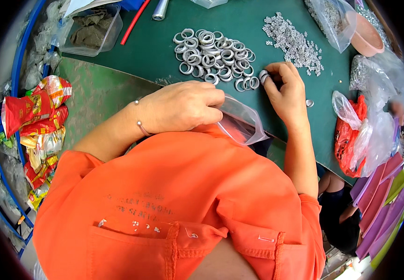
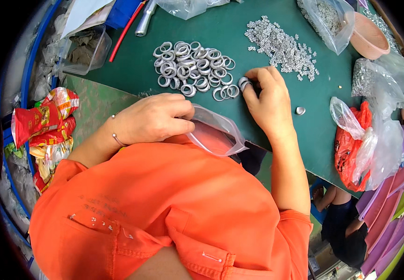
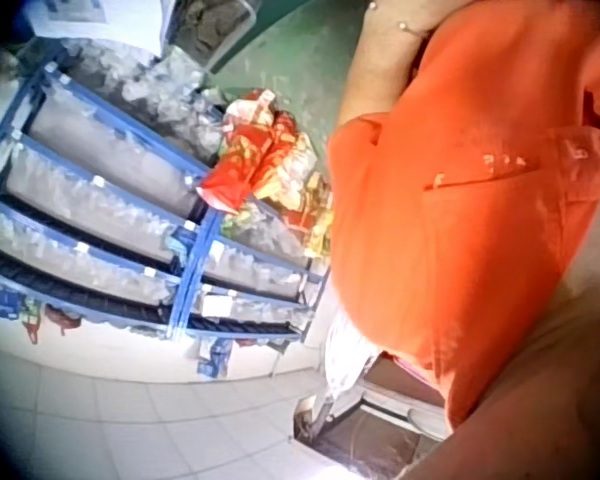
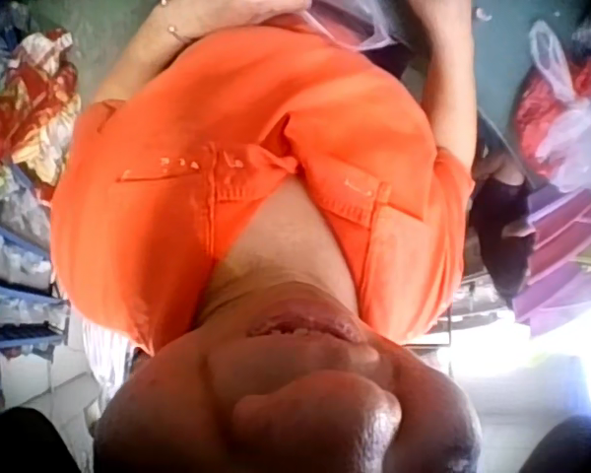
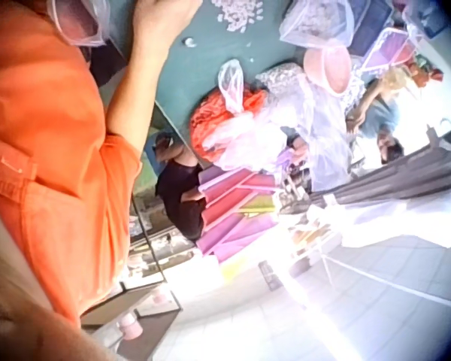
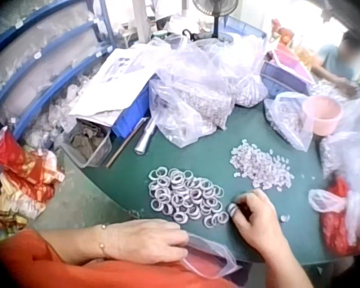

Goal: The person places small white plastic inserts into metal rings by hand and then puts the assembled pieces into a plastic bag. The person also writes on a small paper card with a pencil.

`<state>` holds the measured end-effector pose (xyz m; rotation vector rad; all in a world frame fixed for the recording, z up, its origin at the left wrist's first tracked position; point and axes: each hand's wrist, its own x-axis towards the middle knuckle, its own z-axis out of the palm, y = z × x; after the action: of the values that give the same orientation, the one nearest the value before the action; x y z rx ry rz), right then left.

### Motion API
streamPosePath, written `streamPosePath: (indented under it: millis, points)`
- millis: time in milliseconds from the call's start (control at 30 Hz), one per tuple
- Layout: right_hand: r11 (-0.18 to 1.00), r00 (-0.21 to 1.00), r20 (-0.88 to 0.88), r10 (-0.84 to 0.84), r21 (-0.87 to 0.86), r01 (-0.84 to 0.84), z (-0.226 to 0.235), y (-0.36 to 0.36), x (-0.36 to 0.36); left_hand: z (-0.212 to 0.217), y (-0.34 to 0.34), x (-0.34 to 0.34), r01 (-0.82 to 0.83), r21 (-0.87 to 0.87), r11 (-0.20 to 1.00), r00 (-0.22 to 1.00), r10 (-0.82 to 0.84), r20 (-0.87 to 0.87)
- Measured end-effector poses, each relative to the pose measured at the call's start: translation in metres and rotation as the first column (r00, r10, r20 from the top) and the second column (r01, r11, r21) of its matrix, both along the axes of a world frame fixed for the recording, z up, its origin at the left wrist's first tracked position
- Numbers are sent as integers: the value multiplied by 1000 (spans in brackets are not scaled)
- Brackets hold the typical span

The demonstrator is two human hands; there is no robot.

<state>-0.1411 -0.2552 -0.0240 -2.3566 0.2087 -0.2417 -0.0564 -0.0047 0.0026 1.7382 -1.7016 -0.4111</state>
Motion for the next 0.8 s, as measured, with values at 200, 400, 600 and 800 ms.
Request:
streamPosePath:
  millis: [200,400,600,800]
  points:
    - [997,993,101,-55,57,49,6,-1,-7,22,5,11,-86,-102,991,993,77,-92]
    - [404,998,2,-69,914,26,24,-8,-18,73,5,50,-210,-284,935,970,162,-182]
    - [-249,968,151,200,964,-99,14,2,-8,87,-14,92,-596,-264,758,663,280,-694]
    - [-318,982,178,57,936,-151,32,16,3,86,-20,110,-630,-242,738,704,411,-579]
